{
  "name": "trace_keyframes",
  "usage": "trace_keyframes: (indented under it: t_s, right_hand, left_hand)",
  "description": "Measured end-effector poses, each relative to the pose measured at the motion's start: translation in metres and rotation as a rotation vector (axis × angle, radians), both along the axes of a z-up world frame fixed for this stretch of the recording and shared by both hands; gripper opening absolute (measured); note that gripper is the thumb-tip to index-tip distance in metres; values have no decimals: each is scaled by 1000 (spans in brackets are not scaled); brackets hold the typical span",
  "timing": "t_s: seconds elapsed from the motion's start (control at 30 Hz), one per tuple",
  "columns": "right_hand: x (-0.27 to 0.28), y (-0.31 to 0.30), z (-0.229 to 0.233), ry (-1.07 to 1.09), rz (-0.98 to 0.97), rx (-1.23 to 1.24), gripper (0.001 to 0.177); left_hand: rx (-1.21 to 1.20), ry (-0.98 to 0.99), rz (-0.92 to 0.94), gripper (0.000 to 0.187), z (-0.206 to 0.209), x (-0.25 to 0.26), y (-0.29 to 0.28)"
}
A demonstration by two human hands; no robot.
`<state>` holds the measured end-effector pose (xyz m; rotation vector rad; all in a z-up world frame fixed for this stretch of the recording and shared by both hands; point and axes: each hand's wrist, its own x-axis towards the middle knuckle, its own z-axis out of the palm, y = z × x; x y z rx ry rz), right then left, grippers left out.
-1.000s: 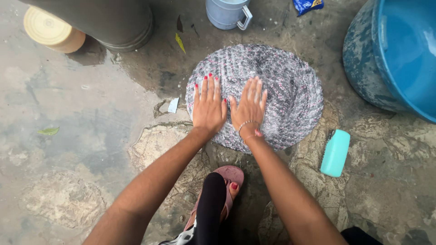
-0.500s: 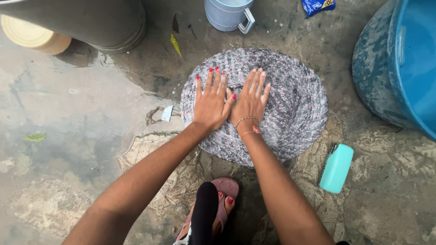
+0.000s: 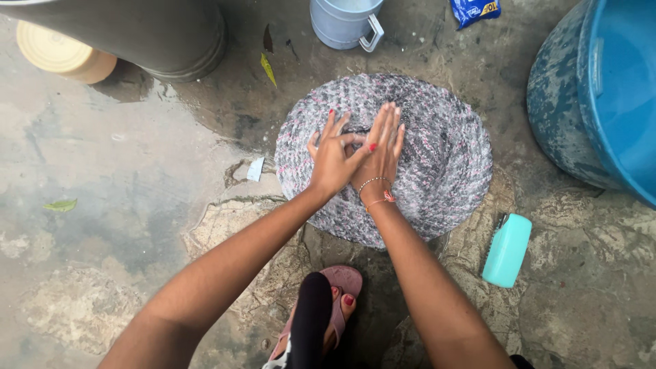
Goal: The person washes a circular grey rug by applying water and soap, scrubbing it with their hands and a small turquoise brush, and rinsing it.
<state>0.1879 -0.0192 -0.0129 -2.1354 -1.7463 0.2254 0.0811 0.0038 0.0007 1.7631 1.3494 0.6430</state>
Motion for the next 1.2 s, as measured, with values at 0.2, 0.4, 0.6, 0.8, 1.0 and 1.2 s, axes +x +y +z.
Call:
trace_keyframes:
  t_s: [0.2,0.4,0.6,0.8,1.0,1.2]
  right_hand:
    - [-1,-7,-1,33,-44,72,92]
    - [-4,-5,0,-82,-50,-32,86]
    - [-1,-7,25,-223,174,-269,96]
    - [33,-21,93,-448,661,-714,100]
    - [108,-63,185,-548,901,-1034,88]
    - [133,-65,230,-547,813,-1037,83]
  left_hand:
    - [45,-123,42,19,-19,3,16]
    - [215,35,62,14,-19,-25,30]
    - [456,523,-234,53,-16,-48,39]
    - [438,644,-415,85,0,-66,13]
    - [396,778,-641,91,23,-74,-4]
    - [183,1319,-1271,110,134,-79,64]
